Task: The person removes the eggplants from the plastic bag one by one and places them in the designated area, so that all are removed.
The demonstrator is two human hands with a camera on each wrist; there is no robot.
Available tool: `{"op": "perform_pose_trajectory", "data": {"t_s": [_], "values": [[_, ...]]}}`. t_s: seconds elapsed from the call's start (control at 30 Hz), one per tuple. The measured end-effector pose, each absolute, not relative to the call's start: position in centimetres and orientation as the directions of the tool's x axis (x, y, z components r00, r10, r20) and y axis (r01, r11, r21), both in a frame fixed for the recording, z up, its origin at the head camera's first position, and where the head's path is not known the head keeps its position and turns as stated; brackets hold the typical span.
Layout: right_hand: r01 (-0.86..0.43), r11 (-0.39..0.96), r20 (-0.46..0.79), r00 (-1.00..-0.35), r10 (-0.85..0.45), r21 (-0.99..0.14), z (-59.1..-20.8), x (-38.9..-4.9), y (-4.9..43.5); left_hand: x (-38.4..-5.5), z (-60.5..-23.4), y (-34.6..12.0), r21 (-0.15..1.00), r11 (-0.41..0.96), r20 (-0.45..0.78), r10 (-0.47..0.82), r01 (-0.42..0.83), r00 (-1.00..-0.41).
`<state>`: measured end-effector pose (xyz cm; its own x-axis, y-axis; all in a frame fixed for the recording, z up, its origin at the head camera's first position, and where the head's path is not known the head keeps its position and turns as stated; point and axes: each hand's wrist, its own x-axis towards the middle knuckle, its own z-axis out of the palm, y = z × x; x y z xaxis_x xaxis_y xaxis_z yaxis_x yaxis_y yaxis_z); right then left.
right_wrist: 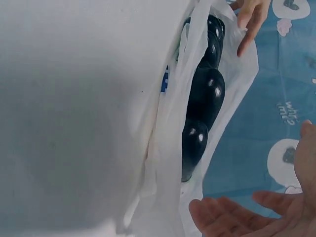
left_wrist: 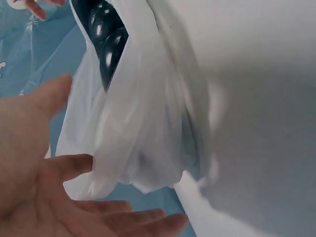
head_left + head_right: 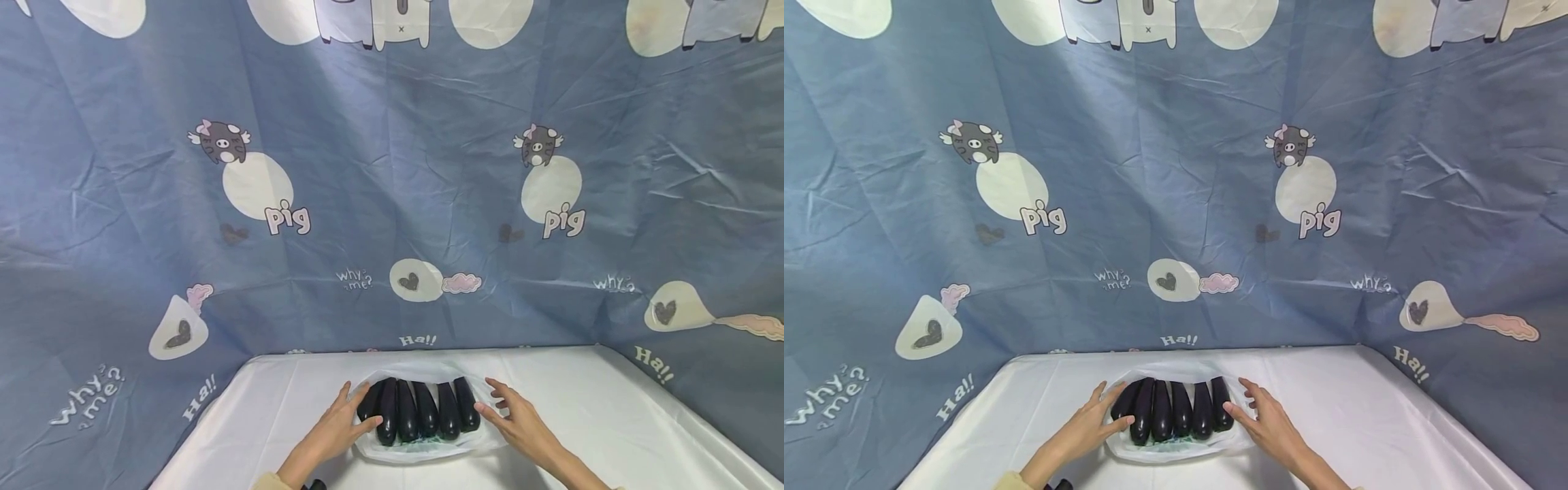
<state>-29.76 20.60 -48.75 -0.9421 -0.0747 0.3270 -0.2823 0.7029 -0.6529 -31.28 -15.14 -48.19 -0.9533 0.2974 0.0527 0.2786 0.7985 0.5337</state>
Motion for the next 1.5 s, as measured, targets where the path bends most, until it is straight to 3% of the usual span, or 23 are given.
{"op": "perform_pose_trajectory", "data": {"t_s": [0.57,0.73,1.0,1.3,1.5], "values": [[-0.223,0.651,0.261,-0.964,-0.040,-0.725,-49.5,-29.9,19.4,-32.3,-50.3,-14.9,0.602,0.756,0.190,0.175,0.255,-0.966],[-0.150,0.580,0.179,-0.984,-0.007,-0.801,-49.4,-29.8,19.5,-32.8,-50.8,-14.8,0.666,0.704,0.197,0.154,0.247,-0.968],[-0.099,0.487,0.120,-0.993,0.011,-0.868,-49.5,-30.1,19.4,-32.9,-50.3,-14.7,0.692,0.659,0.224,0.192,0.294,-0.956],[-0.103,0.445,0.132,-0.991,0.035,-0.890,-49.2,-30.5,19.2,-32.7,-49.3,-14.6,0.709,0.607,0.353,0.136,0.360,-0.926],[-0.095,0.435,0.123,-0.992,0.038,-0.895,-49.6,-30.4,18.9,-32.4,-49.0,-15.0,0.696,0.596,0.351,0.203,0.400,-0.914]]}}
